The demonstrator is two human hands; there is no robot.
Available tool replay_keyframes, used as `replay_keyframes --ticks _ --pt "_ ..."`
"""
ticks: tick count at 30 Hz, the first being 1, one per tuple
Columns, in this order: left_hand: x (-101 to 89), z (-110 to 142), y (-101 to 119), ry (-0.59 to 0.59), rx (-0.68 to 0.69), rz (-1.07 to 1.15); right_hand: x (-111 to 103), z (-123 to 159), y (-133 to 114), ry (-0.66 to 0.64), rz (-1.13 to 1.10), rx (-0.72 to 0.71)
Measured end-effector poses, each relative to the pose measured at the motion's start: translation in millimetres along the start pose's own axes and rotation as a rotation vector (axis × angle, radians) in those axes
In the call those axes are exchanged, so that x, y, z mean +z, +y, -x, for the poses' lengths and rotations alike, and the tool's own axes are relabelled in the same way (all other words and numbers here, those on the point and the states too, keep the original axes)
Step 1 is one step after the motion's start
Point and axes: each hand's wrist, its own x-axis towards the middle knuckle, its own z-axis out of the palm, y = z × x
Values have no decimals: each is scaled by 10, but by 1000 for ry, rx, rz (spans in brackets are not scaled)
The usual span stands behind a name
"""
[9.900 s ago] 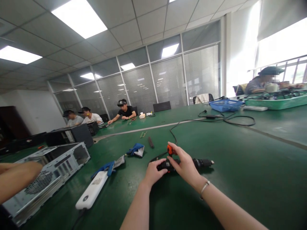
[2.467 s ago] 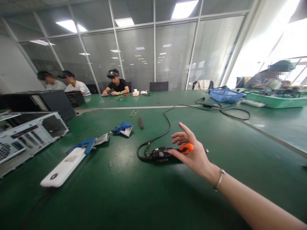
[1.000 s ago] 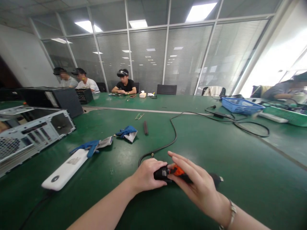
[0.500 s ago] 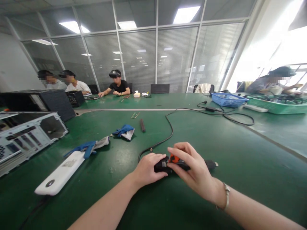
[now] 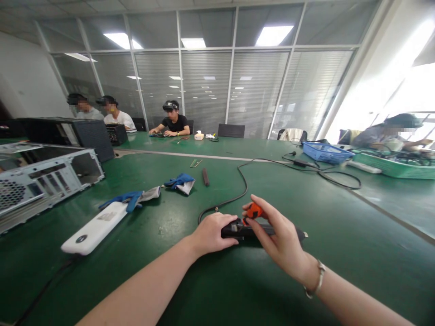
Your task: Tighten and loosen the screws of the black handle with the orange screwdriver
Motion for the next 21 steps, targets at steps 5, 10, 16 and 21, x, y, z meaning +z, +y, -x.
replay_keyframes --ticks 5,10,16,21 --pt "-12 -1 4 5 -6 19 -20 -12 3 -19 14 -115" --pt "-11 -16 10 -8 -6 18 -62 -24 1 -80 21 -92" --pt "-25 -11 33 -22 -3 10 -52 -12 6 -64 53 -149" --pt "-36 8 51 -6 -26 7 -68 -49 -26 -123 -6 -78"
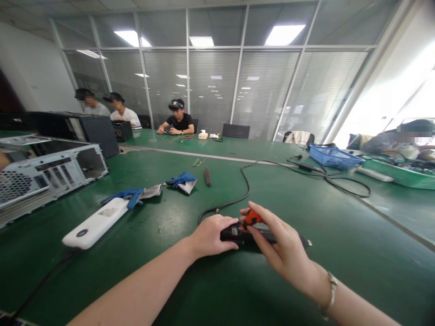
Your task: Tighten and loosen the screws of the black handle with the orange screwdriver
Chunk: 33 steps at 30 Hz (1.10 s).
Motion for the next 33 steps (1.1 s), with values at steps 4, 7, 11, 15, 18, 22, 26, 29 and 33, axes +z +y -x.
replay_keyframes --ticks 4,7,11,15,18,22,26,29,33 --pt "-7 11 42 35 -91 -32 -8 -10 3 -3 25 45" --pt "-6 7 53 47 -137 -51 -16 20 54 43 68 63" --pt "2 -10 11 43 -82 5 -48 57 129 217 57 95" --pt "26 -18 -43 58 -31 43 -72 37 166 259 21 173" --pt "47 -15 -57 76 -12 46 -61 19 176 235 13 196" --pt "60 -11 -46 69 -2 46 -13 35 178 207 58 179" --pt "56 -13 -27 59 1 50 18 52 159 154 62 143" --pt "49 -13 -12 60 -7 44 17 39 138 91 22 147" --pt "37 -14 13 42 -35 36 22 26 146 78 64 156"
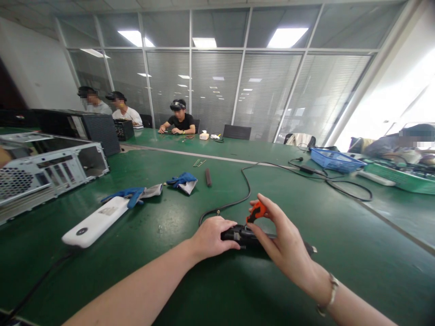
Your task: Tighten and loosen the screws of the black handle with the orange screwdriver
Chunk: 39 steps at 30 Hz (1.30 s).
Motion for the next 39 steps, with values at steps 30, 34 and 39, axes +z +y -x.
replay_keyframes --ticks 30,34,39 --pt "-80 26 -91 -75 -88 217 8 -3 33 -19 -97 57" --pt "-69 32 -77 -60 -89 192 28 18 55 51 -99 58" --pt "-62 34 -80 -51 -67 195 39 37 40 -18 -176 54"
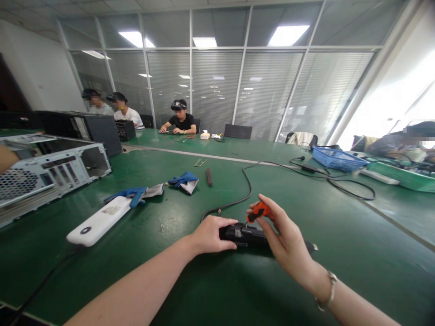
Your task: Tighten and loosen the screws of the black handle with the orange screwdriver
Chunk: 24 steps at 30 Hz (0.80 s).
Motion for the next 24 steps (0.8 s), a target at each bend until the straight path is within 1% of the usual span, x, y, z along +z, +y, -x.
replay_keyframes --ticks 2,7,12,15,17,21,22,24 --pt "10 1 11 3 2 -12 6 3 0 13 15 -6" --pt "84 5 84 -34 50 -52 18 24 46 107 89 -27" --pt "126 -5 127 -69 90 -64 -7 30 3 72 130 -105" --pt "101 -16 116 -83 93 -49 -35 11 -11 124 170 -143" --pt "81 -22 106 -94 81 -45 -53 5 -7 121 161 -128" --pt "58 -26 102 -97 62 -51 -73 5 -15 6 55 -44" --pt "56 -26 105 -95 59 -55 -74 2 -19 -2 39 -18" --pt "54 -26 112 -94 52 -63 -72 -10 -18 29 57 17"
